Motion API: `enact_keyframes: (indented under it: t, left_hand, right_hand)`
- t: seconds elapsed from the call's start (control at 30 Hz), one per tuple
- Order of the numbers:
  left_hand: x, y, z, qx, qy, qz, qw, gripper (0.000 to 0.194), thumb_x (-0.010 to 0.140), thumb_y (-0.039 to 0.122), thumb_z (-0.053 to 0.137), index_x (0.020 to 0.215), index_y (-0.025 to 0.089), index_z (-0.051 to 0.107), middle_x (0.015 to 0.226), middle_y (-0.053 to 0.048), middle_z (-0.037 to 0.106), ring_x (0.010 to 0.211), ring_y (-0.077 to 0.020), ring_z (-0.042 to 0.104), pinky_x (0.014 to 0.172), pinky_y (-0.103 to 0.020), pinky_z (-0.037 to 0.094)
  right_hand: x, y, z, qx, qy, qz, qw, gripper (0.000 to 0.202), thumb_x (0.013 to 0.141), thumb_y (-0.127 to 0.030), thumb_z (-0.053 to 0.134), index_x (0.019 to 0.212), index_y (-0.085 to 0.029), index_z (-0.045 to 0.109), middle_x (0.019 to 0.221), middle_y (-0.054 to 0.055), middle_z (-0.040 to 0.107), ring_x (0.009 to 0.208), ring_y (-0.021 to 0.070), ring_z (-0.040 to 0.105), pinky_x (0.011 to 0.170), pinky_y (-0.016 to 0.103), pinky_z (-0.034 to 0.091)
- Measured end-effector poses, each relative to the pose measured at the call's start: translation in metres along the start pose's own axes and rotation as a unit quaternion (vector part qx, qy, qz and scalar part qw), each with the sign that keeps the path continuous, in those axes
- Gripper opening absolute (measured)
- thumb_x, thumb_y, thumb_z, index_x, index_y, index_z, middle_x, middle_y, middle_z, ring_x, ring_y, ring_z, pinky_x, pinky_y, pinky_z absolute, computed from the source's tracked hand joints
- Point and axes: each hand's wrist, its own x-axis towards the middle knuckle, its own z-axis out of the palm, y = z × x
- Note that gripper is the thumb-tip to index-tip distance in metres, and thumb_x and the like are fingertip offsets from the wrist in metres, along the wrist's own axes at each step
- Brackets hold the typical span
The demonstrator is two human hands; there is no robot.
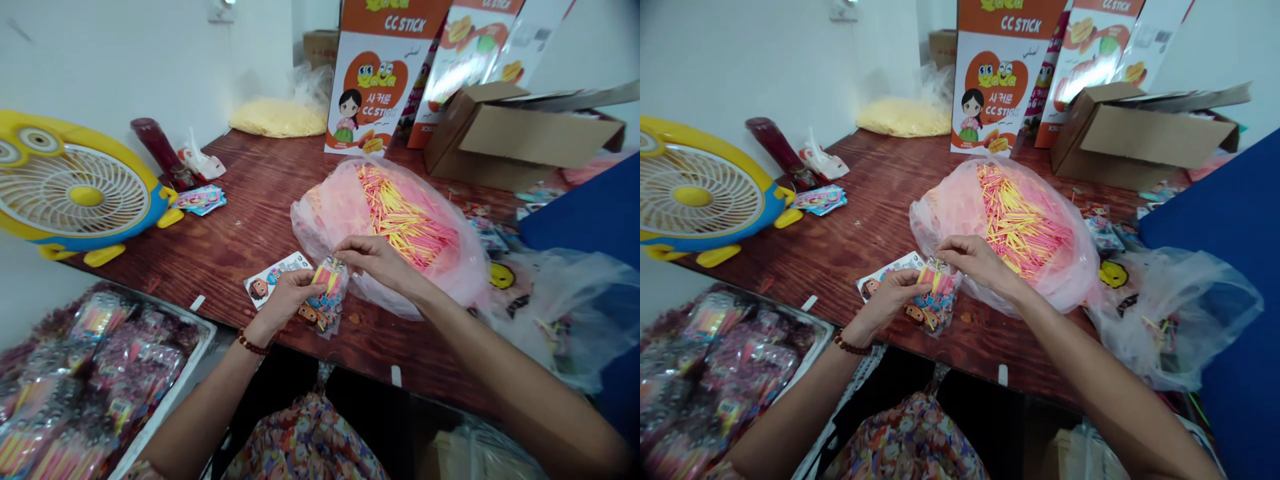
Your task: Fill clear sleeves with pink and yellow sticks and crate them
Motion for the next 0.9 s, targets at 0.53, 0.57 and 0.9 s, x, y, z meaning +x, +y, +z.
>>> enact_keyframes:
  t: [0.53,0.57,0.9]
  left_hand:
    - [-0.002,-0.007,-0.026,-0.024,0.089,0.024,0.995,0.034,0.057,0.028,0.089,0.084,0.014,0.074,0.081,-0.002,0.074,0.067,-0.0119,0.065,0.065,-0.023,0.053]
    - [-0.001,-0.009,-0.029,-0.016,0.096,0.027,0.995,0.033,0.058,0.029,0.088,0.084,0.014,0.074,0.081,-0.002,0.074,0.067,-0.0118,0.065,0.064,-0.023,0.053]
    - [-0.009,-0.006,-0.04,0.024,0.103,0.047,0.993,0.032,0.062,0.031,0.086,0.088,0.015,0.076,0.085,-0.003,0.076,0.072,-0.0133,0.066,0.069,-0.024,0.051]
  right_hand:
    - [-0.001,0.013,-0.008,0.217,0.228,0.019,0.949,0.034,0.073,-0.049,0.076,0.08,-0.021,0.058,0.071,-0.001,0.067,0.063,0.0153,0.068,0.066,0.032,0.057]
    - [-0.005,0.013,-0.001,0.236,0.192,0.046,0.952,0.034,0.072,-0.047,0.077,0.081,-0.021,0.057,0.069,-0.002,0.066,0.06,0.0145,0.067,0.063,0.031,0.057]
    - [-0.001,0.026,0.043,0.11,0.16,0.053,0.98,0.024,0.079,-0.042,0.066,0.075,-0.02,0.058,0.054,-0.008,0.041,0.045,0.007,0.034,0.044,0.021,0.027]
